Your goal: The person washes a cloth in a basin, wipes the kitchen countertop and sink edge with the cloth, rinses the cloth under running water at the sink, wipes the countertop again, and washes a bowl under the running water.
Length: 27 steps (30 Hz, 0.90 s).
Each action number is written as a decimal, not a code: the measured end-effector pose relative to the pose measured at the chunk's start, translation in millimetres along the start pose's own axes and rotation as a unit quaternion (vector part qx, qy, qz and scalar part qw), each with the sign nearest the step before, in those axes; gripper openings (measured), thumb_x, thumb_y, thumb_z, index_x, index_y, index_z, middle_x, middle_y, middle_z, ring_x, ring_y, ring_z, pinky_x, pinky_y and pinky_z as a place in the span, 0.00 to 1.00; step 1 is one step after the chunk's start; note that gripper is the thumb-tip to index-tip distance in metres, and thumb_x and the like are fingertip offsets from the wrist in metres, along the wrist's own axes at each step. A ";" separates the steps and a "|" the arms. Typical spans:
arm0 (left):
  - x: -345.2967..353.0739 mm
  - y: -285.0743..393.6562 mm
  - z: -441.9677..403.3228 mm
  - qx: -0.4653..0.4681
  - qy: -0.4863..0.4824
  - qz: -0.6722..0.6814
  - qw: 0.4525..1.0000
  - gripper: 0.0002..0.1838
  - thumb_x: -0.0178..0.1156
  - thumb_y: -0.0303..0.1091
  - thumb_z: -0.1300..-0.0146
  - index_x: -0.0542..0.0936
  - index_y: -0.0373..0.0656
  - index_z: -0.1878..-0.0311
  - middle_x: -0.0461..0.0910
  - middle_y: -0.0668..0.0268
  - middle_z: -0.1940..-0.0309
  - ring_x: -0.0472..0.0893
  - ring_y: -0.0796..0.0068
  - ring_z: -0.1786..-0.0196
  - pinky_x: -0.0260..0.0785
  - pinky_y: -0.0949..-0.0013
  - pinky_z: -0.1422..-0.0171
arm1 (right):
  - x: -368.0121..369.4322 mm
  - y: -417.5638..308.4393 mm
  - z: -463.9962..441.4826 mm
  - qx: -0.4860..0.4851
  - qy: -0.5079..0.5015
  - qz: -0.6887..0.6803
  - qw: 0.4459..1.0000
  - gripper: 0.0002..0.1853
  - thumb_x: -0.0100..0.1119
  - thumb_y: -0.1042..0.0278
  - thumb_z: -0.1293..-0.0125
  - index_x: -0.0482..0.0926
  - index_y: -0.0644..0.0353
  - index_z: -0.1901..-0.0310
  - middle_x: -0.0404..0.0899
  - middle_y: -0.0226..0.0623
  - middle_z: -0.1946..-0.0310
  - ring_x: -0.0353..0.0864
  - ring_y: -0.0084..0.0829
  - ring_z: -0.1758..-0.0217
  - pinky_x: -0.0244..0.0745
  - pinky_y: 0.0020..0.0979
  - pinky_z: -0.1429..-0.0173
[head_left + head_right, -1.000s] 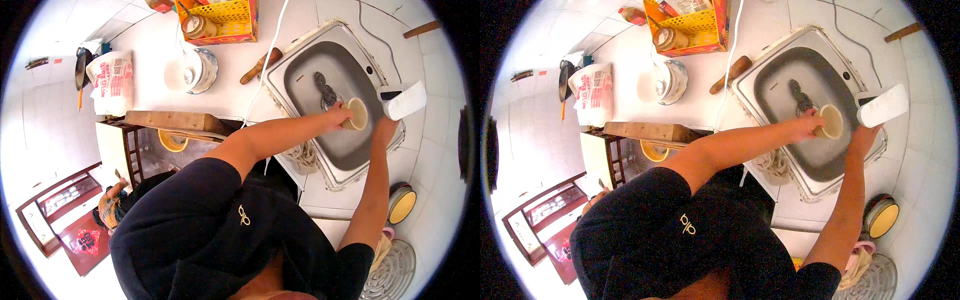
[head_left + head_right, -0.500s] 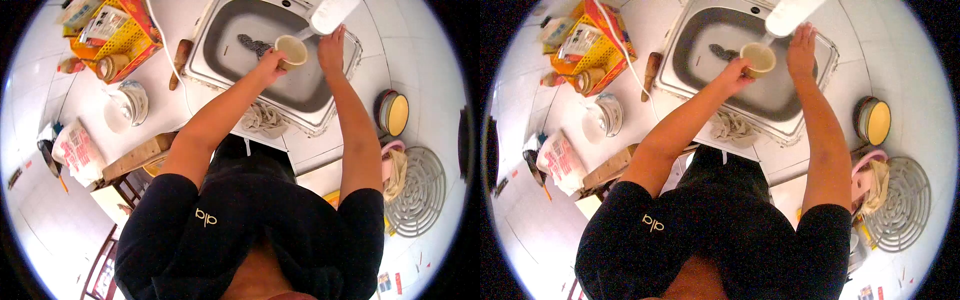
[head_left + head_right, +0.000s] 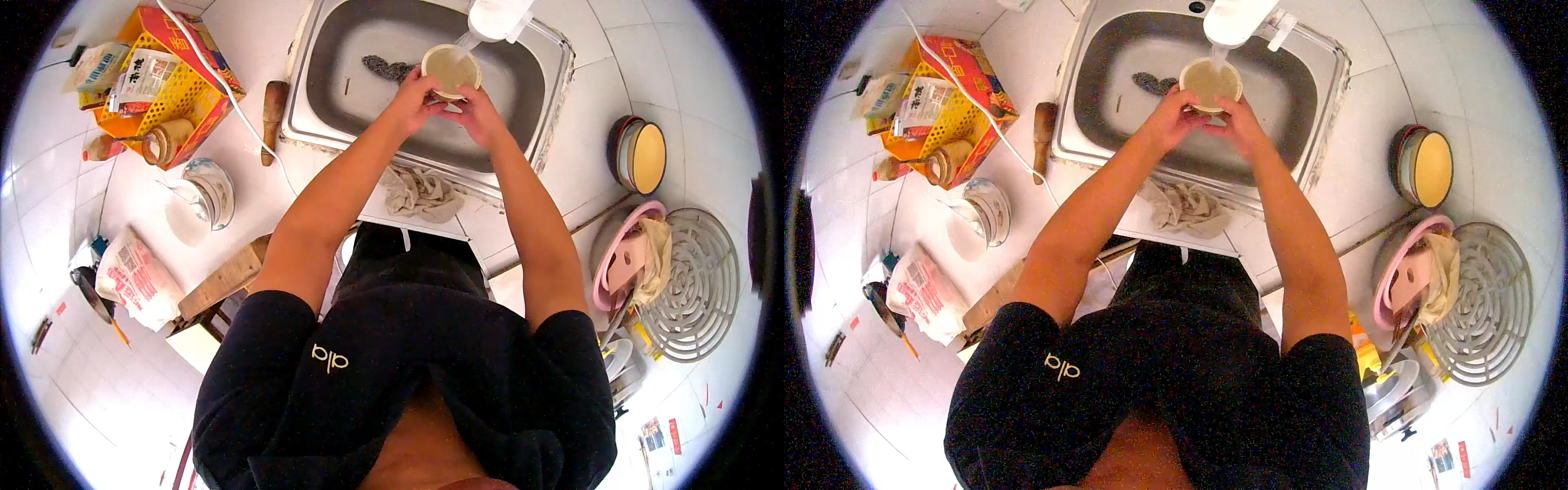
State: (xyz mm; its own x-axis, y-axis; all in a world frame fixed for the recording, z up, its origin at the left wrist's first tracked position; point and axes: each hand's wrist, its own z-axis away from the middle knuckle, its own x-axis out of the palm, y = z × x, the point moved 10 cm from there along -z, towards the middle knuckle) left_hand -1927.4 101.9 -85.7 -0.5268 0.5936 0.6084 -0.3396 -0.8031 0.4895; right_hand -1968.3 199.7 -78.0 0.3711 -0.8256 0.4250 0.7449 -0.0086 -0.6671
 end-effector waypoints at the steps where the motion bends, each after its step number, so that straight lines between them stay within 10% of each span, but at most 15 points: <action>1: 3.2 1.3 -0.2 0.007 -0.010 -0.032 0.999 0.28 0.58 0.29 0.44 0.65 0.45 0.38 0.70 0.58 0.45 0.74 0.61 0.46 0.71 0.56 0.41 | 2.3 0.6 -1.1 -0.003 -0.006 -0.031 0.999 0.32 0.56 0.59 0.37 0.58 0.55 0.33 0.67 0.39 0.40 0.69 0.38 0.38 0.73 0.46 0.40; 3: 10.3 3.3 -1.0 0.020 -0.031 -0.097 0.995 0.28 0.60 0.30 0.44 0.66 0.45 0.38 0.71 0.57 0.44 0.74 0.59 0.45 0.69 0.56 0.39 | -2.9 -1.6 -2.0 -0.027 0.027 -0.055 0.998 0.33 0.54 0.64 0.40 0.56 0.53 0.33 0.67 0.40 0.40 0.72 0.40 0.41 0.78 0.47 0.45; 4: 14.2 39.5 8.8 0.192 0.025 -0.295 0.936 0.28 0.61 0.32 0.44 0.67 0.44 0.39 0.72 0.56 0.44 0.74 0.58 0.44 0.67 0.56 0.38 | -5.1 -3.5 -1.6 -0.039 0.043 -0.067 0.996 0.33 0.53 0.66 0.41 0.55 0.52 0.33 0.67 0.41 0.40 0.74 0.42 0.42 0.80 0.47 0.47; 6: 56.6 79.2 59.2 0.482 0.127 -0.610 0.616 0.28 0.62 0.34 0.45 0.70 0.43 0.40 0.74 0.55 0.44 0.74 0.56 0.42 0.64 0.55 0.36 | -19.9 3.4 -6.2 -0.028 0.092 -0.038 0.995 0.33 0.53 0.67 0.42 0.56 0.53 0.33 0.68 0.41 0.41 0.76 0.42 0.45 0.81 0.46 0.49; 9: 71.6 12.4 30.3 0.292 -0.122 -0.797 0.515 0.27 0.63 0.37 0.47 0.73 0.43 0.42 0.78 0.54 0.49 0.75 0.54 0.42 0.60 0.53 0.33 | -26.8 -5.2 -2.8 -0.038 0.145 0.035 0.988 0.34 0.54 0.68 0.43 0.57 0.53 0.33 0.70 0.42 0.43 0.78 0.41 0.47 0.81 0.45 0.51; 14: 59.4 0.7 3.5 0.385 -0.189 -0.838 0.338 0.22 0.62 0.36 0.47 0.78 0.44 0.47 0.81 0.54 0.54 0.78 0.54 0.46 0.60 0.53 0.32 | -20.1 -17.5 4.8 -0.052 0.140 0.083 0.985 0.36 0.56 0.68 0.43 0.57 0.54 0.31 0.70 0.43 0.43 0.78 0.40 0.48 0.81 0.43 0.51; 18: 69.4 12.9 6.5 0.062 -0.060 -0.845 0.528 0.18 0.59 0.36 0.43 0.78 0.43 0.48 0.80 0.55 0.51 0.77 0.55 0.45 0.64 0.56 0.34 | -49.9 -14.6 -18.2 -0.144 0.278 0.135 0.940 0.37 0.57 0.68 0.42 0.56 0.54 0.30 0.68 0.46 0.42 0.75 0.37 0.45 0.79 0.41 0.48; 21: 54.5 -18.1 -21.0 0.133 -0.060 -0.728 0.670 0.15 0.58 0.36 0.42 0.81 0.43 0.52 0.81 0.55 0.52 0.80 0.55 0.48 0.70 0.55 0.41 | -62.6 -22.9 -10.8 -0.195 0.305 0.209 0.908 0.41 0.62 0.64 0.46 0.56 0.57 0.30 0.66 0.53 0.41 0.76 0.45 0.46 0.76 0.42 0.44; 24: 67.5 16.9 8.5 0.337 -0.152 -0.710 0.599 0.15 0.59 0.38 0.42 0.82 0.43 0.53 0.81 0.53 0.52 0.80 0.55 0.50 0.72 0.54 0.45 | -42.2 -27.9 12.7 -0.130 0.266 0.144 0.944 0.42 0.61 0.64 0.45 0.52 0.59 0.30 0.68 0.50 0.43 0.76 0.41 0.49 0.76 0.38 0.48; 25: 75.6 11.5 12.9 0.345 -0.159 -0.797 0.470 0.17 0.60 0.39 0.43 0.81 0.47 0.50 0.80 0.53 0.50 0.79 0.55 0.48 0.71 0.55 0.43 | -36.4 -25.0 15.5 -0.094 0.250 0.100 0.958 0.42 0.60 0.65 0.43 0.50 0.59 0.30 0.68 0.47 0.45 0.75 0.37 0.51 0.76 0.35 0.50; 27: 80.8 -4.5 0.5 0.157 -0.139 -0.820 0.532 0.18 0.58 0.39 0.41 0.79 0.48 0.47 0.80 0.54 0.49 0.79 0.55 0.48 0.70 0.55 0.42 | -72.5 1.4 -13.4 -0.137 0.295 0.093 0.941 0.41 0.60 0.66 0.44 0.50 0.56 0.30 0.68 0.47 0.45 0.76 0.38 0.51 0.79 0.39 0.53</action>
State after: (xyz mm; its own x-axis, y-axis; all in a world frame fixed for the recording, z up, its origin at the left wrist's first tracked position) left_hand -1968.1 153.6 -38.4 0.4280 0.5021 -0.7515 0.0049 0.8302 0.5575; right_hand -2001.6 252.1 -117.9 0.0474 -0.9961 -0.0744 0.4972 0.0881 -0.8632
